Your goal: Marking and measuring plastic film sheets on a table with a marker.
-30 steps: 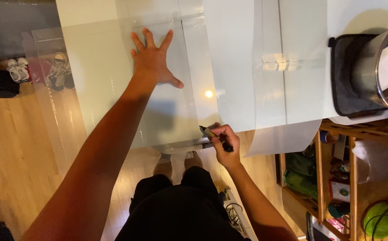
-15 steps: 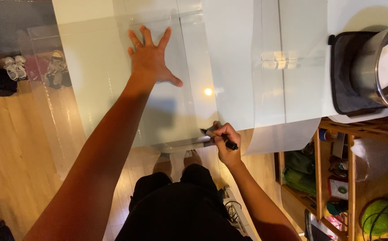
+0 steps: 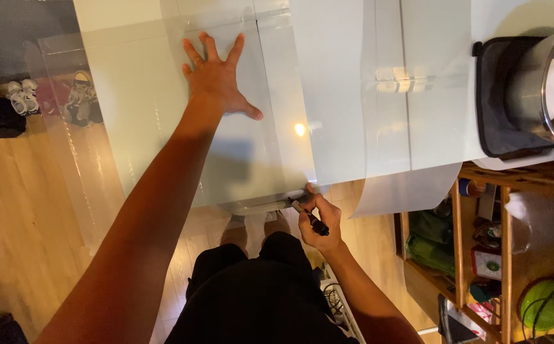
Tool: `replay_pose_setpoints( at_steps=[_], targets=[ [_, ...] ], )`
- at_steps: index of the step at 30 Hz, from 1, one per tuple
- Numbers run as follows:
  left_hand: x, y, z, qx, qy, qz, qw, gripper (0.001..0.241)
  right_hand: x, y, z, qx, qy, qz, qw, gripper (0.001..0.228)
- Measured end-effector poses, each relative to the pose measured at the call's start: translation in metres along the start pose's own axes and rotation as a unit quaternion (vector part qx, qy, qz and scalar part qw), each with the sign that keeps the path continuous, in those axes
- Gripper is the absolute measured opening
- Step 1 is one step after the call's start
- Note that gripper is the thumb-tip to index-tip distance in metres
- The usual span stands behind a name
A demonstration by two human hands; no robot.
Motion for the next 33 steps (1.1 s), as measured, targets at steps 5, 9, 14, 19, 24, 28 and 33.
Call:
replay_pose_setpoints(
  at_steps=[5, 9, 14, 19, 24, 28, 33],
  targets=[
    [0.001, 0.0, 0.0, -0.008, 0.012, -0.004, 1.0, 0.159, 0.001, -0.001, 0.0, -0.01, -0.017, 0.007, 1.0, 0.005],
    [0.0, -0.001, 0.0, -0.007, 0.006, -0.001, 1.0, 0.158, 0.004, 0.0, -0.001, -0.018, -0.01, 0.013, 1.0, 0.007],
    [0.001, 0.0, 0.0, -0.007, 0.002, -0.001, 1.0, 0.158, 0.006, 0.0, -0.001, 0.007, -0.013, 0.017, 1.0, 0.006],
    [0.002, 0.0, 0.0, -0.008, -0.002, -0.004, 1.0, 0.158, 0.005, -0.001, 0.002, 0.007, -0.024, 0.023, 0.999, 0.007],
    [0.001, 0.0, 0.0, -0.01, -0.004, -0.008, 1.0, 0.158, 0.004, -0.002, 0.004, 0.004, -0.023, 0.025, 0.999, 0.008],
    [0.001, -0.001, 0.0, -0.009, -0.008, -0.001, 1.0, 0.158, 0.005, -0.002, 0.005, 0.012, -0.029, 0.027, 0.999, 0.009],
    [0.001, 0.001, 0.0, -0.007, -0.01, 0.004, 1.0, 0.158, 0.005, -0.003, 0.01, 0.03, -0.033, 0.031, 0.999, 0.01]
  ],
)
Point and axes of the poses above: each hand's wrist, its own y-axis towards the middle knuckle, its own x-axis out of the palm, z = x × y, the point moved 8 cm from there along y, towards the middle knuckle, and after that the axes turned 14 degrees about y, right-handed, at the moved point
